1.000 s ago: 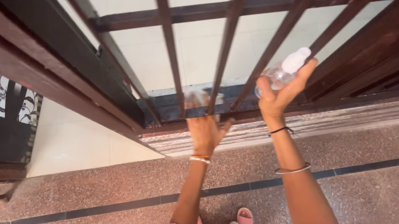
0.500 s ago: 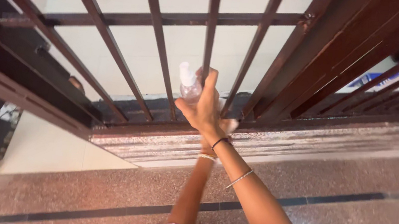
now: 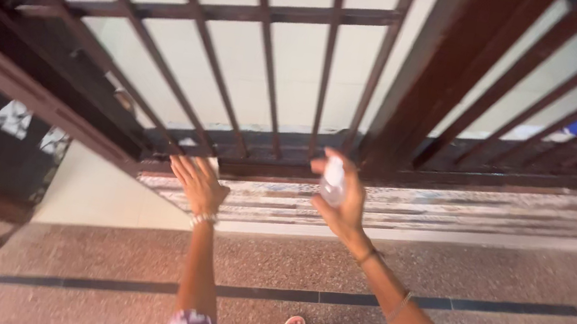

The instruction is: The person cleans a brown metal security grille by spraying a liquid cleaner from a bottle and wiping the surface with a white cloth. The person systematically sprays and wipes the vertical bars and horizontal frame of the grille, moving from the bottom section upwards to cover the entire visible area.

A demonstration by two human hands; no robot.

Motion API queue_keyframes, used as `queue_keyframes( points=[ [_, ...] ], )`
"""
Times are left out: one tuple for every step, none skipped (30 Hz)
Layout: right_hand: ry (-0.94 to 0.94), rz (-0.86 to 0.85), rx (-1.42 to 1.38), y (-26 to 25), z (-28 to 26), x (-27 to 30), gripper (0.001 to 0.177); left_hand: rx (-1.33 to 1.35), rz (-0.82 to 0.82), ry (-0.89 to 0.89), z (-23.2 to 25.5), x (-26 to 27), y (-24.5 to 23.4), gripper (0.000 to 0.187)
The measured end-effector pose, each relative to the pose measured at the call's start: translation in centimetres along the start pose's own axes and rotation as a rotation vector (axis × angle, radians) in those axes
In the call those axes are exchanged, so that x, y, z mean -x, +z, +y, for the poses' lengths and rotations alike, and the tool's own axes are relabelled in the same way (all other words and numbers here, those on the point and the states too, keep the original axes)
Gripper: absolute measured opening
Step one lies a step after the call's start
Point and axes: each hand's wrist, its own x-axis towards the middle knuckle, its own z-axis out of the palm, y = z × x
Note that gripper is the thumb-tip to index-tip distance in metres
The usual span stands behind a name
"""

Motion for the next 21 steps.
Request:
queue_keyframes(
  points=[
    [0.005, 0.032, -0.055, -1.4, 0.4, 1.1, 0.073, 0.157, 0.184, 0.018, 2.6, 0.1, -0.1, 0.139],
    [0.12, 0.114, -0.026, -2.8, 0.3, 2.5, 0.067, 0.217, 0.032, -0.082, 5.1, -0.2, -0.6, 0.139],
    [0.251, 0.182, -0.005, -4.0, 0.0, 4.2, 0.062, 0.266, -0.131, -0.198, 7.3, 0.9, -1.3, 0.139],
    [0.287, 0.264, -0.005, -5.1, -0.2, 5.1, 0.06, 0.314, -0.295, -0.315, 10.2, 1.9, -1.7, 0.139],
    [0.32, 0.348, -0.015, -5.5, -0.4, 5.6, 0.058, 0.468, -0.22, -0.351, 13.2, 2.2, -1.9, 0.137],
    [0.354, 0.432, -0.025, -5.7, -0.7, 5.7, 0.056, 0.622, -0.143, -0.385, 16.0, 2.8, -1.9, 0.136],
    [0.344, 0.449, -0.044, -6.0, -1.1, 5.6, 0.056, 0.647, -0.054, -0.305, 18.7, 3.3, -1.6, 0.128],
    [0.335, 0.467, -0.064, -6.3, -1.7, 5.3, 0.056, 0.672, 0.035, -0.224, 21.0, 3.9, -1.1, 0.12],
    [0.326, 0.488, -0.077, -6.8, -2.4, 5.2, 0.056, 0.716, -0.047, -0.195, 23.3, 4.7, -0.2, 0.115],
    [0.299, 0.482, -0.063, -7.3, -2.9, 4.7, 0.057, 0.759, -0.13, -0.165, 25.5, 5.5, 0.7, 0.109],
    [0.273, 0.476, -0.046, -7.8, -3.5, 4.2, 0.057, 0.805, -0.055, -0.114, 27.4, 6.5, 1.7, 0.102],
    [0.248, 0.47, -0.029, -8.4, -4.1, 3.9, 0.057, 0.852, 0.021, -0.064, 29.1, 7.6, 2.7, 0.096],
    [0.231, 0.478, -0.028, -9.1, -4.7, 3.4, 0.057, 0.9, 0.106, -0.009, 30.1, 8.0, 3.5, 0.091],
    [0.214, 0.486, -0.027, -10.0, -5.5, 3.0, 0.057, 0.871, 0.156, -0.044, 30.3, 8.3, 4.3, 0.083],
    [0.197, 0.491, -0.028, -11.0, -6.1, 2.6, 0.057, 0.842, 0.21, -0.083, 30.1, 8.4, 4.8, 0.074],
    [0.178, 0.5, -0.026, -12.0, -6.7, 2.3, 0.057, 0.812, 0.262, -0.121, 30.3, 8.7, 5.1, 0.067],
    [0.163, 0.501, -0.031, -13.0, -7.2, 2.0, 0.056, 0.942, 0.25, -0.168, 30.8, 9.4, 4.9, 0.062],
    [0.149, 0.501, -0.036, -14.0, -7.6, 1.8, 0.056, 1.071, 0.234, -0.215, 31.4, 10.2, 4.2, 0.056],
    [0.141, 0.519, -0.027, -14.8, -7.8, 1.6, 0.056, 1.197, 0.22, -0.263, 32.1, 10.3, 3.1, 0.051],
    [0.133, 0.537, -0.018, -15.7, -8.1, 1.3, 0.055, 1.175, 0.251, -0.19, 33.0, 10.4, 1.2, 0.05],
    [0.119, 0.552, -0.011, -16.6, -8.2, 0.8, 0.055, 1.155, 0.286, -0.118, 34.4, 10.2, -1.3, 0.051]
  ],
)
